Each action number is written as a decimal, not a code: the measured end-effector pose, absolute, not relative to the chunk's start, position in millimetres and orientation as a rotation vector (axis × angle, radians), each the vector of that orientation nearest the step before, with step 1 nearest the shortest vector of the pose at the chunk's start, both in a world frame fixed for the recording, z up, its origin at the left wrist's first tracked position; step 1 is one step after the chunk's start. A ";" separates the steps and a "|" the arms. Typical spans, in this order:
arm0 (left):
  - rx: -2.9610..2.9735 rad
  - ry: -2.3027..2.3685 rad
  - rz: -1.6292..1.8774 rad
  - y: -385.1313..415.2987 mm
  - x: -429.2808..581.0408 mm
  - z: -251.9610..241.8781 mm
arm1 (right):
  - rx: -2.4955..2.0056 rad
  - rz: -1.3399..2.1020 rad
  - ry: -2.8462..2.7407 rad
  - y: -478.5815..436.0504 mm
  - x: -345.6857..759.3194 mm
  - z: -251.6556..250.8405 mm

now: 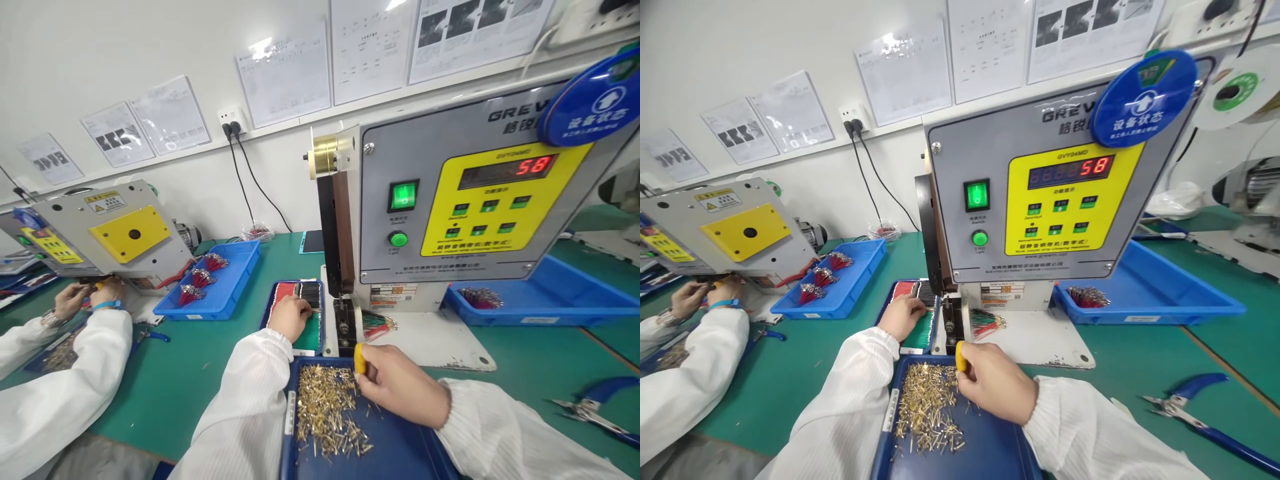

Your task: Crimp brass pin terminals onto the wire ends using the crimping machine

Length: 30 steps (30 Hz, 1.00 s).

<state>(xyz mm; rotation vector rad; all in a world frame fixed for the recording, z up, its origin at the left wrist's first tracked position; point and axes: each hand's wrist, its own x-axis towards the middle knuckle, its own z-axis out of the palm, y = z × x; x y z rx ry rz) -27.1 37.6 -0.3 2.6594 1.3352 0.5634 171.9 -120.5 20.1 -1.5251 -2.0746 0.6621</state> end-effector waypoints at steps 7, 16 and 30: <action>2.685 1.338 0.564 36.1 -24.9 1.0 | -1.475 0.710 -2.153 -119.6 178.0 24.9; 2.582 1.339 0.711 40.6 -22.0 -0.5 | -1.495 0.686 -2.175 -119.0 179.1 24.3; 2.445 1.359 0.844 58.5 -23.0 -12.8 | -1.434 0.671 -2.444 -89.3 182.7 -13.5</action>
